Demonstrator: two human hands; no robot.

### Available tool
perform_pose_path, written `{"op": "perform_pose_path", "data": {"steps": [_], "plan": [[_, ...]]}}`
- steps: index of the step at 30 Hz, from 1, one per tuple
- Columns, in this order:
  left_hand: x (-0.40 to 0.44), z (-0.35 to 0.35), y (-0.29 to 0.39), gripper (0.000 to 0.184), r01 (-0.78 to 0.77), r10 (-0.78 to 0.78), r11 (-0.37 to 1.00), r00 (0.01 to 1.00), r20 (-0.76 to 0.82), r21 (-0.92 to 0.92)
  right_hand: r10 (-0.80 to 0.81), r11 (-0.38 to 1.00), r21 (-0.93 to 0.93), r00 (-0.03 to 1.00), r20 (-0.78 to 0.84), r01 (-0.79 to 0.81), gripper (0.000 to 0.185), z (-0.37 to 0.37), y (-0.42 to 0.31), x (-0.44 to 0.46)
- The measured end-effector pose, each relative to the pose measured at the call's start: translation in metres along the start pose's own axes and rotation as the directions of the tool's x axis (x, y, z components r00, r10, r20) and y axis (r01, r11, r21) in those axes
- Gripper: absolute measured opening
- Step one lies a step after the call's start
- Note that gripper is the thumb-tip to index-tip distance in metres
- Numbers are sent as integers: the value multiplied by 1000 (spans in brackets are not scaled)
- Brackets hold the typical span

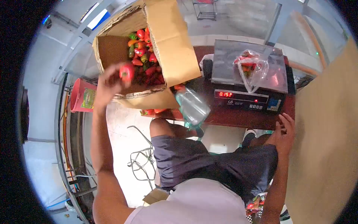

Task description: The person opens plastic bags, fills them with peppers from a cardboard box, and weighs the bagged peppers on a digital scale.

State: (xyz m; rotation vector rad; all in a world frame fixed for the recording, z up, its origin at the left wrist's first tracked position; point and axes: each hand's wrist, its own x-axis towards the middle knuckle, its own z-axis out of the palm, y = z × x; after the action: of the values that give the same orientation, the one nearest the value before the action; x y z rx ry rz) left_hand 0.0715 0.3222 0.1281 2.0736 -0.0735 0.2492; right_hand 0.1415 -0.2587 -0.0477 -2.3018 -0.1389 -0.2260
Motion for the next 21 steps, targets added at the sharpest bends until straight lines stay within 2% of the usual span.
{"op": "perform_pose_path", "data": {"steps": [2,3,4,5,6,7,9,12,15,18,21], "plan": [[-54,8,19,53,146,-153,988,973,172,50,-10,1000,15,1000,-4,10,29,0,3,-3],[-75,17,18,55,145,-164,986,947,276,87,-3,1000,14,1000,4,3,29,-1,2,-4],[-93,25,9,54,303,-322,947,879,351,110,0,1000,13,1000,9,0,29,-1,1,-4],[-100,37,1,54,349,-381,924,816,435,154,-66,998,-24,998,2,66,29,-2,3,-3],[-104,53,-5,55,409,-467,884,775,427,226,-133,989,-62,991,-7,132,29,-3,7,-3],[-116,66,-47,57,249,-314,945,871,379,211,-202,975,-103,979,-16,199,30,-3,7,-2],[-122,89,-114,58,-70,-2,948,974,227,309,-145,987,-74,989,7,145,30,-3,-1,-4],[-119,123,-168,53,93,-130,809,991,23,581,-124,986,-113,992,9,125,31,-2,-7,-10],[-113,142,-184,55,239,-363,651,932,19,720,-156,978,-138,988,-8,153,31,-1,2,-12],[-114,157,-190,54,328,-415,569,906,-80,754,-128,987,-101,992,-11,126,30,-6,-3,-13],[-106,162,-155,38,360,-358,725,925,-125,587,-116,990,-81,993,-13,115,30,-8,3,-13]]}}
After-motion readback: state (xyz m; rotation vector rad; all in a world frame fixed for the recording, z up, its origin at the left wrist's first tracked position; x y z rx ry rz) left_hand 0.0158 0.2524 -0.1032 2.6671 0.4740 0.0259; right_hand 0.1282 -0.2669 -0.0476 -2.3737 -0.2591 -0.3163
